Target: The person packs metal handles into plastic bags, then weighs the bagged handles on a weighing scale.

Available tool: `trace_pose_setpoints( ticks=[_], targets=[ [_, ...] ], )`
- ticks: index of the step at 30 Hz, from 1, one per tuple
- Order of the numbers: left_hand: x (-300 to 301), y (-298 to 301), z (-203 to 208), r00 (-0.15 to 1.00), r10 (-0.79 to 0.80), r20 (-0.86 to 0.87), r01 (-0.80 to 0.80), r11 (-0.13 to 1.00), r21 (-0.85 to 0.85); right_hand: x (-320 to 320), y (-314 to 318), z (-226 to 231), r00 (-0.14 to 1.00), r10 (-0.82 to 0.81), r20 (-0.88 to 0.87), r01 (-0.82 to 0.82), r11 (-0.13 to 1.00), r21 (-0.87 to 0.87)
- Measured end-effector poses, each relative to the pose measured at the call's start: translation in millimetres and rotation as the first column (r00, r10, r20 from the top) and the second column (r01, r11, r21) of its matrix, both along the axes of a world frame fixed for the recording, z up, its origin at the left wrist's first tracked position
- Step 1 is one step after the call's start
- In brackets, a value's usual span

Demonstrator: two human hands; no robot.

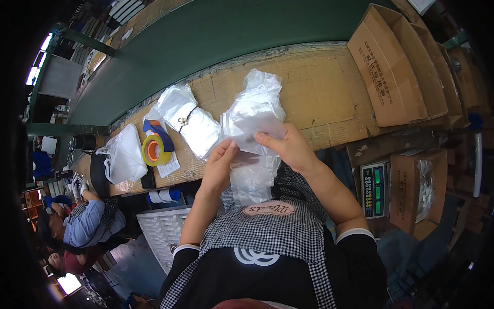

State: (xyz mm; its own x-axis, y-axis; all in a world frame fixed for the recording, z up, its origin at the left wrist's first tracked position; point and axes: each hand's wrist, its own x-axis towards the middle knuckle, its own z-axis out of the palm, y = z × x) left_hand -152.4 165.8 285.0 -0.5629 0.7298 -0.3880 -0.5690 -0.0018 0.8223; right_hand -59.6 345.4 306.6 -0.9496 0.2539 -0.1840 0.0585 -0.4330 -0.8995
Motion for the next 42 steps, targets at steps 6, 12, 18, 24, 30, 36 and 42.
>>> trace_pose_setpoints(
  ticks=[6,12,18,24,30,36,42],
  targets=[
    [4.5,11.0,-6.6,0.9,0.097,-0.425,-0.106,0.994,0.002,7.1,-4.3,10.0,0.996,0.087,0.029,-0.084,0.993,-0.086],
    [11.2,9.3,-3.6,0.979,0.195,-0.066,-0.177,0.961,0.213,-2.4,-10.1,-10.2,0.994,0.098,0.057,-0.088,0.983,-0.163],
    [3.0,2.5,-13.2,0.955,0.215,-0.204,-0.225,0.974,-0.027,4.7,-8.9,3.9,0.993,-0.009,0.118,-0.004,0.994,0.111],
    [16.8,13.5,-2.2,0.964,0.266,-0.005,-0.258,0.938,0.232,-3.1,-15.0,-1.0,0.964,0.228,0.136,-0.178,0.935,-0.307],
    [15.8,6.4,2.0,0.982,0.189,-0.018,-0.185,0.973,0.139,-2.6,-28.9,-25.8,0.958,0.212,0.192,-0.192,0.974,-0.118],
    [4.2,-1.3,5.5,0.912,0.409,-0.006,-0.403,0.9,0.164,12.8,-46.4,-34.4,0.963,0.236,0.134,-0.265,0.923,0.28],
    [-41.4,-58.0,3.2,0.751,0.611,-0.25,-0.542,0.787,0.295,-1.2,-7.3,0.0,0.83,0.491,0.265,-0.539,0.583,0.608]
  ],
)
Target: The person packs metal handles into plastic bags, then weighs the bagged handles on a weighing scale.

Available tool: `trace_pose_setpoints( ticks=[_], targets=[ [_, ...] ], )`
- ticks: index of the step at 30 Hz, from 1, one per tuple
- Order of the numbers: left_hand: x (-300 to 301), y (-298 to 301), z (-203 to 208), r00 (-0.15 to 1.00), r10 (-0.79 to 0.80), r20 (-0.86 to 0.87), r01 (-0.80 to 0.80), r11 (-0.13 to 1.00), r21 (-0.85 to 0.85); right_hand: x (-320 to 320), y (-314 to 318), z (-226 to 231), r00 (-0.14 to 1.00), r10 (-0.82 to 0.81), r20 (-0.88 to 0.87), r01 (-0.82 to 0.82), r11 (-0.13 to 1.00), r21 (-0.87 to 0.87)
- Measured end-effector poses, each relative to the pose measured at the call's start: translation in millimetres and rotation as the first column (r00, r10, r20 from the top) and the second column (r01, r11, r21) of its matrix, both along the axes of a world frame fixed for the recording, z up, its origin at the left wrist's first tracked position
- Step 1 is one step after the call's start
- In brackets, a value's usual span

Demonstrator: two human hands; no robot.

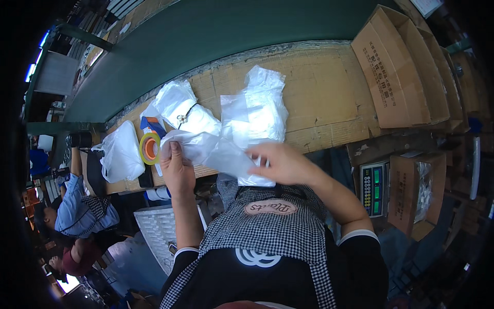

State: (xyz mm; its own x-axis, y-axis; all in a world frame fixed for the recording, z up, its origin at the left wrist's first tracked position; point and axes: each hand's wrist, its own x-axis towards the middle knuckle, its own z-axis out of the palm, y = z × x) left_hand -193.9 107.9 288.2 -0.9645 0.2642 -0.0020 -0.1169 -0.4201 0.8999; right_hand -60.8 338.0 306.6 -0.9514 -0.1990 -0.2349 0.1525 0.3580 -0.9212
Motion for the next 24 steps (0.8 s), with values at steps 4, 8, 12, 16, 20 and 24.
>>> trace_pose_setpoints(
  ticks=[4,8,12,16,20,24],
  targets=[
    [-3.7,-3.5,8.2,0.995,-0.098,0.008,0.098,0.988,-0.118,-49.2,11.7,-9.3,0.714,-0.505,-0.485,0.659,0.719,0.222],
    [-1.0,-4.2,6.4,0.964,-0.24,0.112,0.253,0.959,-0.128,-90.0,16.7,-43.3,0.699,-0.354,-0.621,0.653,0.67,0.353],
    [-2.2,-4.4,1.4,0.898,-0.396,0.194,0.405,0.914,-0.008,-87.3,3.0,-32.2,0.744,-0.351,-0.569,0.472,0.878,0.076],
    [-2.3,4.9,18.3,0.847,-0.391,-0.36,0.216,0.872,-0.439,-46.2,-15.6,9.0,0.968,-0.185,-0.173,0.169,0.98,-0.101],
    [3.7,-9.7,26.7,0.718,-0.674,-0.174,0.538,0.696,-0.476,-27.3,-42.6,8.4,0.945,-0.179,-0.273,0.11,0.961,-0.252],
    [16.2,-14.0,44.0,0.791,-0.557,-0.252,0.375,0.767,-0.52,-22.0,-61.4,-3.7,0.941,-0.154,-0.302,0.06,0.953,-0.298]
  ],
)
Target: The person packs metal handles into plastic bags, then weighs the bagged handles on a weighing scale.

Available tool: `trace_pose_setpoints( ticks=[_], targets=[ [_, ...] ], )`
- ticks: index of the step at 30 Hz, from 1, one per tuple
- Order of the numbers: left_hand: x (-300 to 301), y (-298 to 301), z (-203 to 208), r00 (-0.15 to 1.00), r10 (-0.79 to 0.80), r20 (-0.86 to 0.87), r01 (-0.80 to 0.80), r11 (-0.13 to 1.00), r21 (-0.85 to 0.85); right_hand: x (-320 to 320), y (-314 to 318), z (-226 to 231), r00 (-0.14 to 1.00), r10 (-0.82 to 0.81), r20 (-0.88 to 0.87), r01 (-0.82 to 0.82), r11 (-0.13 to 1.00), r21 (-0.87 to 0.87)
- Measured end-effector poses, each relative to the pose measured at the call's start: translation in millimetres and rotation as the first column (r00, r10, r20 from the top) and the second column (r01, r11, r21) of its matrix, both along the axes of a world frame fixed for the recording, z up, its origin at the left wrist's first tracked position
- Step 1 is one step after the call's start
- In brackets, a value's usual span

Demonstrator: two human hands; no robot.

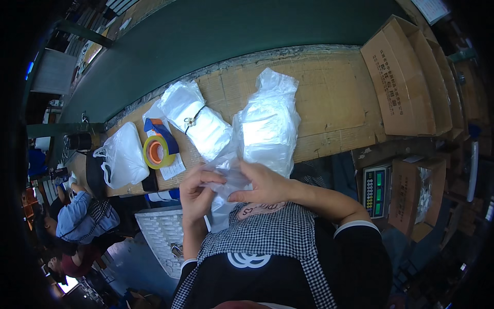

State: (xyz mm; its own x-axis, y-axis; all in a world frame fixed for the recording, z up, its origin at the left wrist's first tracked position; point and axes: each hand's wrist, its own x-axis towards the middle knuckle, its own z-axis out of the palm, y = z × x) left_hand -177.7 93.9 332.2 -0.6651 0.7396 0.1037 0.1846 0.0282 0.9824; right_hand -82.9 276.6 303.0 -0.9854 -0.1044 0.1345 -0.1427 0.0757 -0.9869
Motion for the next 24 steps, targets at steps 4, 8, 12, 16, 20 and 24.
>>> trace_pose_setpoints(
  ticks=[4,8,12,16,20,24],
  targets=[
    [6.6,-1.8,4.1,0.96,0.141,0.241,-0.152,0.988,0.031,11.7,15.5,-9.7,0.956,0.189,0.223,-0.172,0.981,-0.09],
    [-1.3,33.2,-8.1,0.876,0.2,0.44,-0.272,0.956,0.107,17.7,53.4,-11.9,0.924,0.201,0.325,-0.221,0.975,0.025],
    [-17.8,81.8,-67.5,0.906,0.021,0.423,0.0,0.999,-0.049,6.1,114.3,-12.1,0.944,0.06,0.324,-0.127,0.974,0.188],
    [-18.4,108.5,-87.9,0.986,-0.012,0.166,0.036,0.989,-0.143,-69.0,175.9,-44.6,0.834,-0.552,0.009,0.525,0.798,0.295],
    [-13.3,123.0,-65.4,0.993,0.068,-0.098,-0.101,0.918,-0.385,-132.5,201.4,-84.6,0.9,-0.35,-0.26,0.435,0.753,0.494],
    [-7.7,121.5,-67.7,0.991,0.065,-0.117,-0.117,0.841,-0.528,-153.5,198.3,-84.8,0.975,-0.124,-0.186,0.222,0.631,0.744]
  ],
)
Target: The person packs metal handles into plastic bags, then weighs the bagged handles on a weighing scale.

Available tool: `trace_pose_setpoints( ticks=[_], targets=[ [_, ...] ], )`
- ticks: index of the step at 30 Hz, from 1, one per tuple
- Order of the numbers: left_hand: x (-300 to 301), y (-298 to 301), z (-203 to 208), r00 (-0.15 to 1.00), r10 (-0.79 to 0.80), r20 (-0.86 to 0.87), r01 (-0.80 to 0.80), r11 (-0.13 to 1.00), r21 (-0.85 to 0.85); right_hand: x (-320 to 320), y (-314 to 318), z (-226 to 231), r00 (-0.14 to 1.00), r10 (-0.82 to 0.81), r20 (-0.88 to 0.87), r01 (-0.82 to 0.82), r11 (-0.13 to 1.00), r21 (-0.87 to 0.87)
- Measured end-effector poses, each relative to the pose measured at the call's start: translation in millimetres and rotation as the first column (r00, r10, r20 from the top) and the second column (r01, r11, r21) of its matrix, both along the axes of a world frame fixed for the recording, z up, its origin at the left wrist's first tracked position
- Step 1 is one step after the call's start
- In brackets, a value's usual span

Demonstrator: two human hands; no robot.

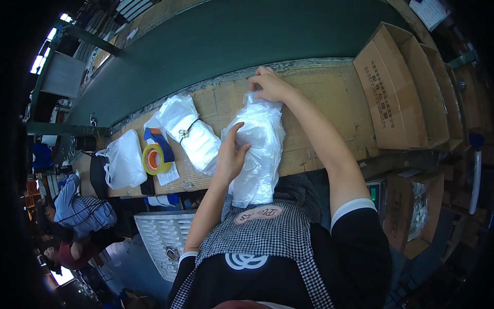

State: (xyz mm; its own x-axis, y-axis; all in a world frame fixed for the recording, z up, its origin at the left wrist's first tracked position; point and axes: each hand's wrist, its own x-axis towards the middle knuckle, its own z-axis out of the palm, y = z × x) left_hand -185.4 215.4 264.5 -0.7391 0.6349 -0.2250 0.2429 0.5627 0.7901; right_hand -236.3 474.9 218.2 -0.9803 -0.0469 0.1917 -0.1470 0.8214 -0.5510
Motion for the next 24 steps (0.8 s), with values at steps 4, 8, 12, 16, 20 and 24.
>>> trace_pose_setpoints(
  ticks=[4,8,12,16,20,24],
  targets=[
    [5.3,2.1,-12.1,0.971,0.062,-0.23,-0.017,0.981,0.193,7.1,12.1,-4.0,0.998,-0.055,0.013,0.056,0.995,-0.079],
    [4.6,7.9,-15.5,0.691,0.13,-0.711,-0.01,0.985,0.171,22.7,27.9,20.6,0.919,-0.393,0.021,0.288,0.635,-0.717],
    [-2.2,3.4,-17.9,0.634,0.08,-0.769,0.024,0.992,0.123,54.7,13.4,83.1,0.929,-0.367,0.037,0.2,0.417,-0.887],
    [-10.4,2.6,-15.1,0.738,0.123,-0.664,0.013,0.98,0.197,82.4,-13.1,104.7,0.964,-0.267,0.012,0.124,0.405,-0.906],
    [-0.9,17.8,15.8,0.83,0.291,-0.476,0.024,0.835,0.55,102.8,-40.4,101.5,0.988,-0.154,0.027,0.086,0.387,-0.918],
    [5.3,15.4,20.6,0.941,0.24,-0.238,-0.061,0.814,0.578,113.0,-54.2,91.4,0.992,-0.104,0.077,0.113,0.416,-0.902]
  ],
)
